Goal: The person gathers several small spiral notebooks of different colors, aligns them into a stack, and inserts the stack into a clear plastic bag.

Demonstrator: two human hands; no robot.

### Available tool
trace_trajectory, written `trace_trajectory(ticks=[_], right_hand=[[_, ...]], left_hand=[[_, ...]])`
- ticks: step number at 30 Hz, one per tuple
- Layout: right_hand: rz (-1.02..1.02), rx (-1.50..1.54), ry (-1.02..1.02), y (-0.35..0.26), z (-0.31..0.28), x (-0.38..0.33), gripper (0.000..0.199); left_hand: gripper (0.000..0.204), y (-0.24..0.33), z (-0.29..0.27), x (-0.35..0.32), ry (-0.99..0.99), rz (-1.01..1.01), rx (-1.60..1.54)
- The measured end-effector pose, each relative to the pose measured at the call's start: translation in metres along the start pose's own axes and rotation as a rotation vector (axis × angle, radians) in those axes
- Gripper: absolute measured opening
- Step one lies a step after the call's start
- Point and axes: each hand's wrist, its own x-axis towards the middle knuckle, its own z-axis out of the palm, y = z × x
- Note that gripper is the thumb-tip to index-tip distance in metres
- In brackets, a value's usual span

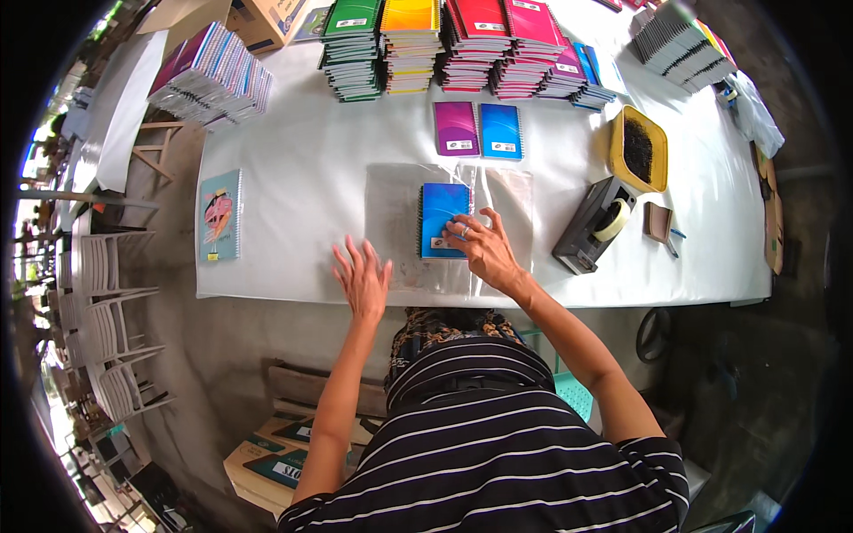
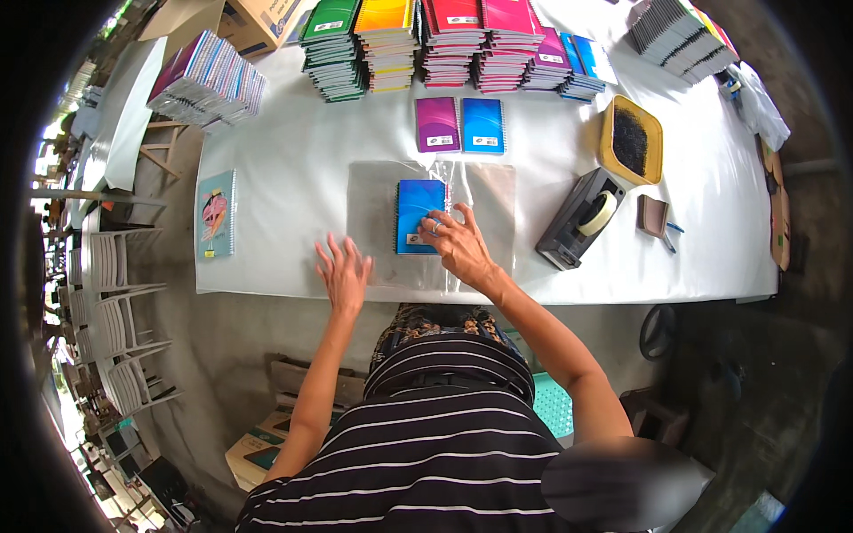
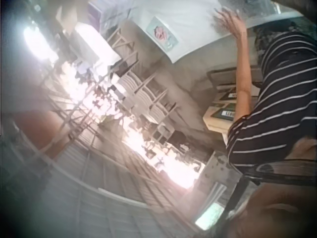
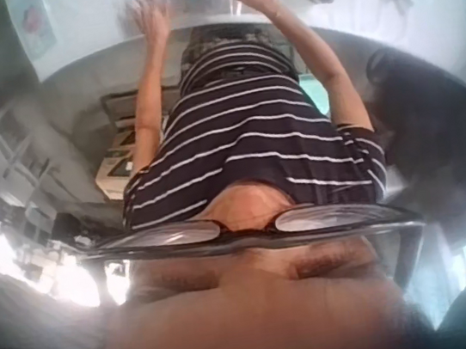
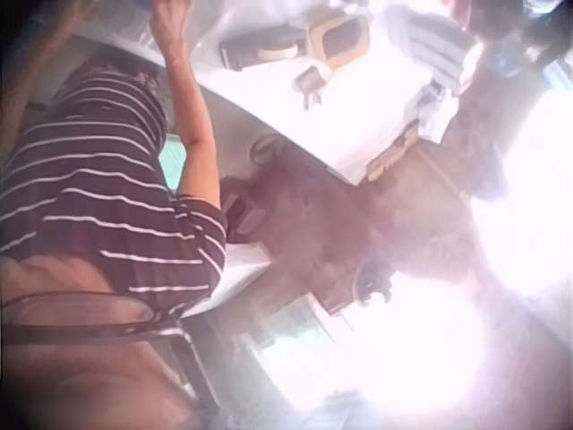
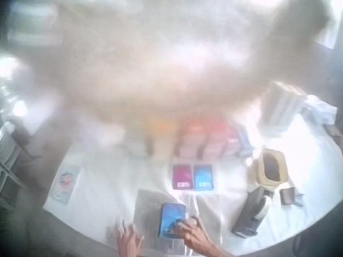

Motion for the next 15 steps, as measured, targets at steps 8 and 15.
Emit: trace_trajectory(ticks=[8,15], right_hand=[[-0.04,-0.008,0.025,-0.007,0.004,0.008,0.02],[0.282,0.591,0.007,-0.023,0.019,0.034,0.011]], left_hand=[[0.05,0.006,0.003,-0.024,0.019,-0.031,-0.417],[0.054,0.048,-0.031,-0.04,0.124,0.374,-0.508]])
